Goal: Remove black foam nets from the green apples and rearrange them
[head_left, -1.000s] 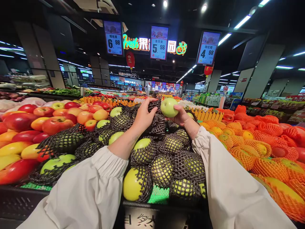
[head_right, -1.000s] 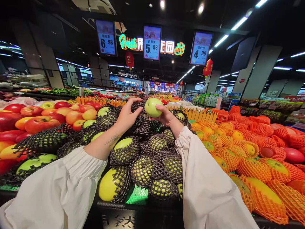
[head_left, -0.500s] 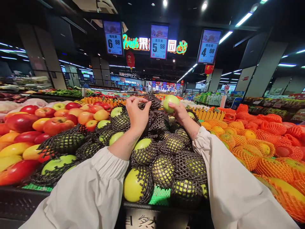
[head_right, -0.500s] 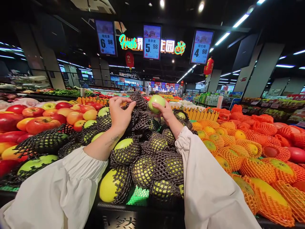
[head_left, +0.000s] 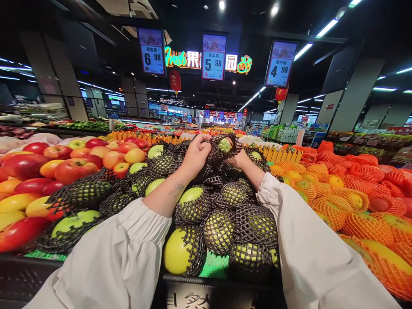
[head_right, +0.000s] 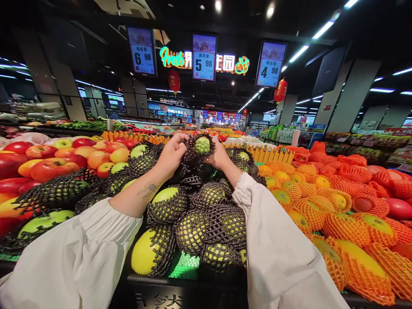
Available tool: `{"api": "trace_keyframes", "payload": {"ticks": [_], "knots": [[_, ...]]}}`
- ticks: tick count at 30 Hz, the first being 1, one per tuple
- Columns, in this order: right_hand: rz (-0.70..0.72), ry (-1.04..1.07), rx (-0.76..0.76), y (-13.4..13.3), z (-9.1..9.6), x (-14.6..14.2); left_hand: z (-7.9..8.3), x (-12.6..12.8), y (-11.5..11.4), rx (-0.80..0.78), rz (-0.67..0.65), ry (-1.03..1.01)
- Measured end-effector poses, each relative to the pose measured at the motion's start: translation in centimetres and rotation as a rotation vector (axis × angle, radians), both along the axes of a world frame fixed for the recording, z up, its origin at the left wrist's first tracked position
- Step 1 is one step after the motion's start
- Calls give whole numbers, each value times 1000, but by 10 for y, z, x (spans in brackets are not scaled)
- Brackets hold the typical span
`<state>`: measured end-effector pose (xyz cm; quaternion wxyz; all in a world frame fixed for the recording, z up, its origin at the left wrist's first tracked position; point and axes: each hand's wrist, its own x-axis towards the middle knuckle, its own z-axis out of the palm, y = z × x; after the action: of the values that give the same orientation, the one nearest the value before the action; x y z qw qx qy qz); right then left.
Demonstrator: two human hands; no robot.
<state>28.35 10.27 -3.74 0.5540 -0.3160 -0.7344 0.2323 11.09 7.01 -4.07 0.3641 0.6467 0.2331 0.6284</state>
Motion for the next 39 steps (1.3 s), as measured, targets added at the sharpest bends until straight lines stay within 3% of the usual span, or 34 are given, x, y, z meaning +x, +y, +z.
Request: {"api": "trace_keyframes", "payload": {"ticks": [2, 4, 8, 12, 18, 22, 26, 32, 39], "knots": [[116, -3, 58, 7, 3, -6, 0, -2, 8, 25, 104, -107], [194, 7, 96, 13, 3, -8, -1, -2, 11, 39, 103, -130], [207, 18, 102, 16, 3, -3, -1, 0, 8, -28, 61, -91], [212, 42, 83, 14, 5, 0, 0, 3, 1, -195, 78, -45], [250, 25, 46, 12, 5, -1, 8, 3, -12, -397, -174, -40], [310, 58, -3, 12, 3, -1, 11, 1, -16, -475, -333, -154], [337, 100, -68, 12, 1, -3, 11, 4, -15, -520, -279, -270], [338, 303, -125, 12, 8, 3, 12, 4, -8, -454, -181, -386], [404, 410, -401, 6, 15, 10, 9, 2, 2, -363, -111, -419]]}}
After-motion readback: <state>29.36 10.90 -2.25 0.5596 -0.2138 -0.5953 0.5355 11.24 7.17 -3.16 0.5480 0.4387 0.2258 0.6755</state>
